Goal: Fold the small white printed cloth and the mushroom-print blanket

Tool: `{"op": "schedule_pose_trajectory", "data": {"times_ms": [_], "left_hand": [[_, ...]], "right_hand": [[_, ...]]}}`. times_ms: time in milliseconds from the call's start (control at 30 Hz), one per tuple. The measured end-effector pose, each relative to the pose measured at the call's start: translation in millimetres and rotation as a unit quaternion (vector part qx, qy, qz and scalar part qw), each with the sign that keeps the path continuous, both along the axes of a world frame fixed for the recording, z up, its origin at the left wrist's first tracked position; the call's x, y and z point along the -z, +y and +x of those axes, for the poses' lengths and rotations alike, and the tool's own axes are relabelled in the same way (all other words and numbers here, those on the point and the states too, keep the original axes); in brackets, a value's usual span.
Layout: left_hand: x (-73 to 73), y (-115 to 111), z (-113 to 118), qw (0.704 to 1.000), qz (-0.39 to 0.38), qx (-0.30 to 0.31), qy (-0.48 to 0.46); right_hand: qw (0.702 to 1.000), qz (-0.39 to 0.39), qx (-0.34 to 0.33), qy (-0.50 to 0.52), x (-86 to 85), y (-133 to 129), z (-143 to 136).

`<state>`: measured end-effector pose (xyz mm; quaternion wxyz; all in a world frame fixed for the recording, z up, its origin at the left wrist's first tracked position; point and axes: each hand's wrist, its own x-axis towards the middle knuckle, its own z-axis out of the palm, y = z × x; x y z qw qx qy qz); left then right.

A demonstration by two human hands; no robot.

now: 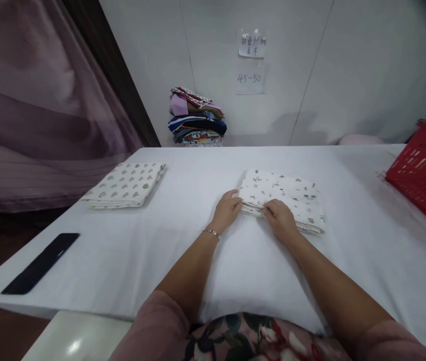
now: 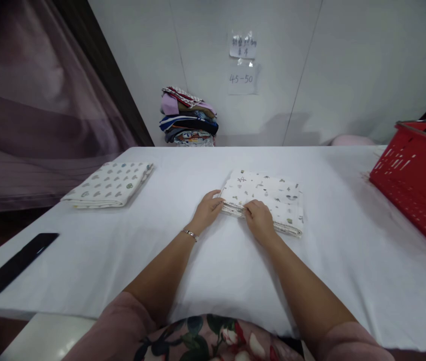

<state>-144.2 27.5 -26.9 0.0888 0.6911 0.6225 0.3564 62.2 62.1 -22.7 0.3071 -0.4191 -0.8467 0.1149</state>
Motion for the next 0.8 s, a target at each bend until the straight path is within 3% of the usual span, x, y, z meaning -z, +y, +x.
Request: {"op": "schedule_pose_trajectory", "data": {"times_ms": [200,533,800], "left_hand": [[1.7,0.6,-3.5,0.997,0.046,0.034,0.058],[0.7,-2.5,-12.9,0.997,-0.021,0.058,0.037],[1.3,-1.5,-12.1,0.998,-0.014,0.044,0.040]], "right_hand": [[0.998,0.031,-0.021,-0.049,-0.8,-1.3,6.2],[0.995,0.010,-0.055,-0.082,-3.1,0.0,8.5],[0.996,0.005,-0.050,-0.080,1.8,4.7,8.6]]}}
